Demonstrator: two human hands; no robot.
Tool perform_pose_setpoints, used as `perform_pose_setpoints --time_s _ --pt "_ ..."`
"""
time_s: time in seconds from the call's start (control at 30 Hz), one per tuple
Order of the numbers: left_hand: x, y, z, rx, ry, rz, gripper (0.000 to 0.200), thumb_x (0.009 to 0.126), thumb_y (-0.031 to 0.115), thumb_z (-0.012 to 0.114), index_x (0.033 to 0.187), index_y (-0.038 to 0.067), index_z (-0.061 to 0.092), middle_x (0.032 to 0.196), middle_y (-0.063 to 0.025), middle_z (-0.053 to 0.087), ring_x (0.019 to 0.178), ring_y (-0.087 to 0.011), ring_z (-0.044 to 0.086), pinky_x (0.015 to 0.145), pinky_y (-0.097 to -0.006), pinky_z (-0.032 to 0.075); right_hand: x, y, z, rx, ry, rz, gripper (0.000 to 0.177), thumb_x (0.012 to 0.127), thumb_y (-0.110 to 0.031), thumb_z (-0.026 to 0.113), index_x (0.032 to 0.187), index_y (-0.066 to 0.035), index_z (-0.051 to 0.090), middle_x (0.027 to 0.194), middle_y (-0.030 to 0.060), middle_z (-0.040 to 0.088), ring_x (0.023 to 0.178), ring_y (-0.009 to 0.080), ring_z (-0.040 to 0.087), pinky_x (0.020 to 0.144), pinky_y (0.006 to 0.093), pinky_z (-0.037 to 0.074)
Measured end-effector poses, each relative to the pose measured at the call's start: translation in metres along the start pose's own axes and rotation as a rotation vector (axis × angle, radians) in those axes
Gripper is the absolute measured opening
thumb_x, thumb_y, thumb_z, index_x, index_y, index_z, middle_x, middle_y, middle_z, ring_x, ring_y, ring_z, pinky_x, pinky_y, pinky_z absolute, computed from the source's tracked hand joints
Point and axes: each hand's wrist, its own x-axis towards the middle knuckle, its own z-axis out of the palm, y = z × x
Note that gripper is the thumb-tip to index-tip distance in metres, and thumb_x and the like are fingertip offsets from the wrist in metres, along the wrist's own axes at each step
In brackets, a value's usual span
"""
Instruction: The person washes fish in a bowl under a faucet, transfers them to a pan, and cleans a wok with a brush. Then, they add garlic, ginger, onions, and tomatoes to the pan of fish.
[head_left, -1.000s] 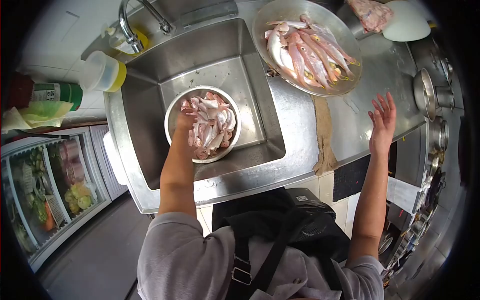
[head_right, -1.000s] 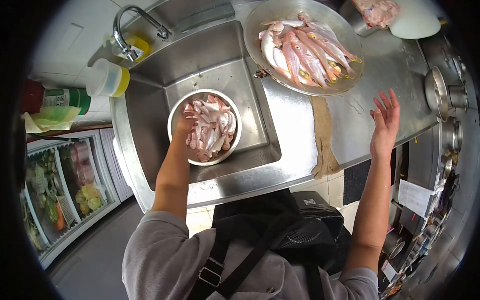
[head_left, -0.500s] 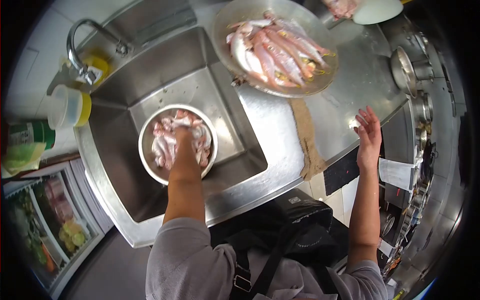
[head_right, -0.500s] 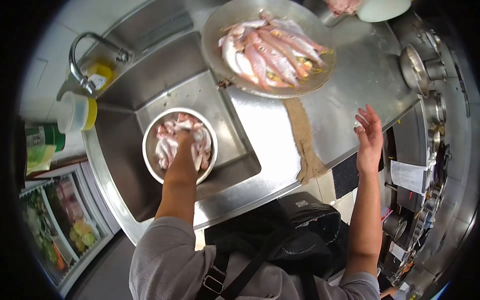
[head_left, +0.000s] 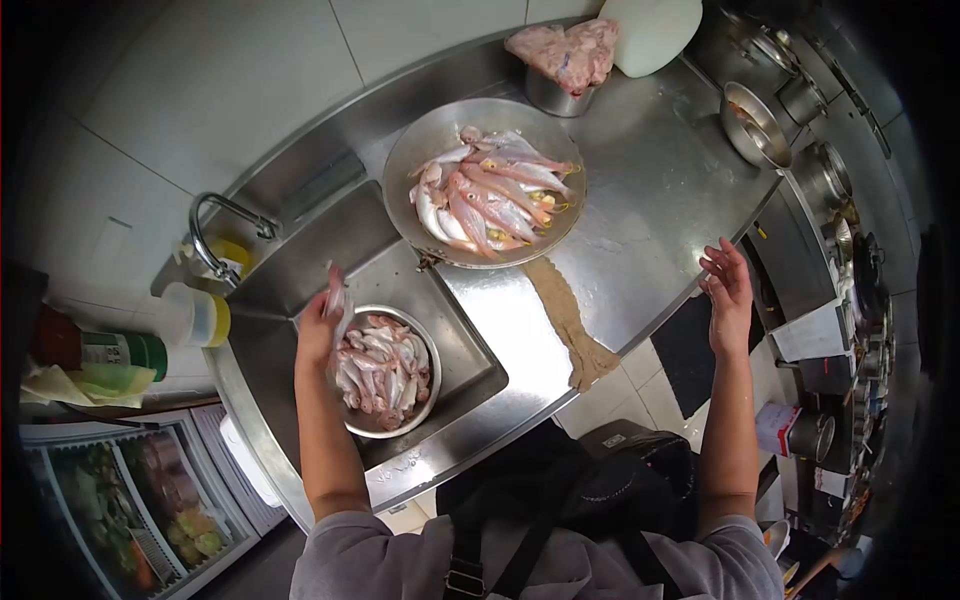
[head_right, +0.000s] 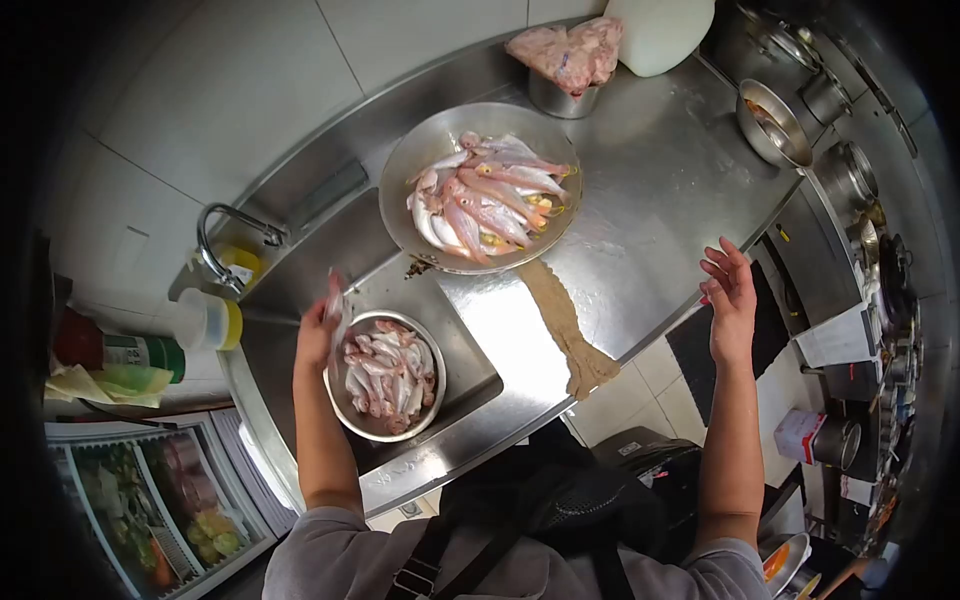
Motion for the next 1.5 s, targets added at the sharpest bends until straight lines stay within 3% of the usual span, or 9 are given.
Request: perform_pose_setpoints --time_s 0.23,0.4,0.53,0.77,1.0,1.23,1.37,1.43,1.5 --pt "0.098 0.176 0.082 -0.229 -0.13 0.291 0.038 0.088 0.005 0.063 0.125 -0.003 0.058 0.103 -0.0081 0.066 0.086 -0.0153 0.062 0.078 -0.031 0.053 0.004 -0.012 -0.021 0.089 -0.029 -0.022 0.053 0.091 -0.002 0.052 0.143 -0.007 0.043 0.129 0.0091 0.055 0.111 0.0166 0.055 0.089 0.0284 0.044" --pt "0.183 0.151 0.163 0.763 -0.002 0.296 0.051 0.091 0.033 0.058 0.131 0.0 0.055 0.126 -0.0257 0.06 0.113 -0.0428 0.06 0.099 -0.0458 0.046 0.004 -0.009 -0.052 0.087 -0.006 -0.033 0.052 0.091 0.0 0.053 0.142 -0.006 0.045 0.126 0.0093 0.056 0.108 0.0162 0.057 0.088 0.0276 0.045" --pt "0.196 0.163 0.214 0.837 0.04 0.516 0.057 0.097 0.046 0.048 0.146 0.018 0.043 0.16 -0.0091 0.026 0.144 -0.0386 0.027 0.113 -0.0538 0.031 -0.007 0.006 -0.096 -0.022 0.057 -0.032 0.048 0.092 -0.004 0.053 0.14 -0.005 0.047 0.123 0.0085 0.058 0.107 0.0159 0.057 0.091 0.0286 0.044" --pt "0.192 0.145 0.265 1.081 0.054 0.341 0.065 0.1 0.055 0.032 0.153 0.018 0.03 0.162 -0.0064 0.021 0.147 -0.038 0.02 0.114 -0.0641 0.02 -0.035 0.042 -0.15 -0.072 0.133 0.082 0.038 0.096 -0.008 0.051 0.133 -0.003 0.054 0.12 0.0089 0.062 0.108 0.0165 0.059 0.093 0.0301 0.045" --pt "0.116 0.149 0.155 0.654 0.256 0.717 0.062 0.097 0.038 0.053 0.149 0.011 0.033 0.16 -0.0085 0.026 0.148 -0.0362 0.021 0.11 -0.0676 0.022 -0.025 0.046 -0.131 -0.017 0.068 0.083 0.032 0.098 -0.008 0.051 0.129 -0.002 0.056 0.112 0.0058 0.065 0.102 0.0129 0.059 0.091 0.027 0.045" --pt "0.102 0.036 -0.032 1.468 0.393 0.445 0.065 0.089 0.019 0.058 0.148 0.006 0.034 0.161 -0.01 0.02 0.15 -0.0317 0.017 0.111 -0.068 0.022 -0.042 0.008 0.011 0.001 -0.272 0.059 0.029 0.097 -0.003 0.052 0.124 0.002 0.059 0.107 0.0093 0.064 0.098 0.0164 0.061 0.091 0.0303 0.048" --pt "0.13 -0.033 -0.112 1.335 0.491 0.389 0.074 0.083 0.022 0.065 0.148 0.005 0.034 0.159 -0.0104 0.029 0.146 -0.0298 0.028 0.113 -0.061 0.027 -0.083 -0.032 0.152 -0.035 -0.638 -0.014 0.03 0.096 0.004 0.048 0.123 0.003 0.059 0.104 0.0094 0.065 0.096 0.0178 0.063 0.093 0.0305 0.049" --pt "0.115 -0.029 -0.126 1.074 0.333 -0.242 0.079 0.081 0.029 0.068 0.147 0.003 0.034 0.146 -0.0121 0.048 0.131 -0.0314 0.05 0.11 -0.0508 0.037 -0.11 -0.05 0.227 0.039 -0.849 -0.032 0.03 0.097 0.002 0.049 0.125 0.001 0.059 0.104 0.0085 0.065 0.098 0.0148 0.062 0.091 0.0294 0.05" --pt "0.147 -0.118 -0.14 0.889 -0.187 -0.087 0.075 0.079 0.034 0.071 0.141 0.001 0.043 0.127 -0.0124 0.064 0.11 -0.035 0.064 0.097 -0.0464 0.05 -0.133 -0.063 0.307 0.122 -1.063 0.041 0.03 0.099 -0.005 0.052 0.128 -0.001 0.057 0.107 0.0091 0.065 0.098 0.0158 0.064 0.091 0.0317 0.052"
